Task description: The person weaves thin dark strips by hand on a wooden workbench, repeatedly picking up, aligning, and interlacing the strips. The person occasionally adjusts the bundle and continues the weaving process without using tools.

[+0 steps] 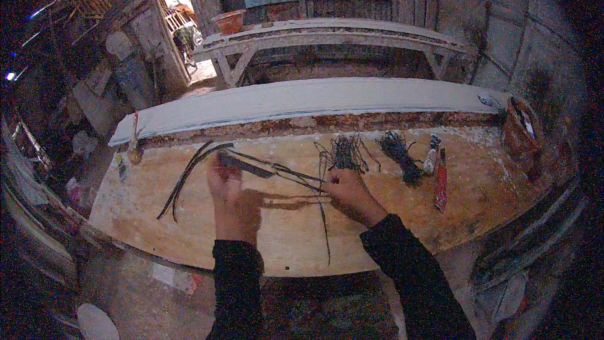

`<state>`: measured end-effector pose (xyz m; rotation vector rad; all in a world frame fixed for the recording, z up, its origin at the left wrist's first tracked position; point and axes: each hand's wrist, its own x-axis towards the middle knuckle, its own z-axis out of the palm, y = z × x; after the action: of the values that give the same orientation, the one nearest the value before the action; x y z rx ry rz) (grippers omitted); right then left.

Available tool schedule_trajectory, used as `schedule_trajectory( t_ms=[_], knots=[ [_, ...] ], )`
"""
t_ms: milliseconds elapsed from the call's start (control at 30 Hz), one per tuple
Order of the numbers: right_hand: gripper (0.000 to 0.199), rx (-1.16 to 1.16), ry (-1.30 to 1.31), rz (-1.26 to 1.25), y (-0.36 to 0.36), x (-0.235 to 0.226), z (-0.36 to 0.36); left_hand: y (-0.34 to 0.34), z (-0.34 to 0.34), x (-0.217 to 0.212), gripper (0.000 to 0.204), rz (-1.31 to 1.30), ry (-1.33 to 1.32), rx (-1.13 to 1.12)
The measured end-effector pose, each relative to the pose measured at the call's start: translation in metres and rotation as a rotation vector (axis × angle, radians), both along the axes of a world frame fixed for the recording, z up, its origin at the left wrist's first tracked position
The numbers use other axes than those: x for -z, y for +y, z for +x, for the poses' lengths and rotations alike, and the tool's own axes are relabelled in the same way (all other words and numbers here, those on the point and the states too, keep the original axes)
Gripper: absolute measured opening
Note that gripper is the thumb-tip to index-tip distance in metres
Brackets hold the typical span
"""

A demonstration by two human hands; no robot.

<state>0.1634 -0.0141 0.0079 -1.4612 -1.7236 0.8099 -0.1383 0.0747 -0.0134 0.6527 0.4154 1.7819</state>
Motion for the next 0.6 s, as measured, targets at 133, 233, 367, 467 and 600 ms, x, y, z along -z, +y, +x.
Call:
schedule_trajectory(
  t_ms=[133,233,367,467,600],
  knots=[
    [0.027,-0.029,-0.113,0.133,0.006,0.013,0.008,0.018,-0.065,0.033,0.027,0.078,-0.072,-0.093],
    [0.026,0.072,0.021,-0.138,0.008,-0.005,-0.001,0.02,-0.108,0.07,0.038,0.088,-0.06,-0.158],
    [0.025,0.137,0.127,-0.026,0.016,0.005,0.007,0.015,-0.086,0.064,0.039,-0.018,-0.018,-0.242],
    [0.024,0.139,0.376,-0.099,0.002,-0.01,0.007,-0.035,-0.014,0.009,0.037,-0.1,0.138,-0.206],
    [0.023,0.005,0.238,-0.016,0.003,0.0,0.013,-0.087,0.059,-0.051,0.033,-0.061,0.755,-0.236]
  ],
)
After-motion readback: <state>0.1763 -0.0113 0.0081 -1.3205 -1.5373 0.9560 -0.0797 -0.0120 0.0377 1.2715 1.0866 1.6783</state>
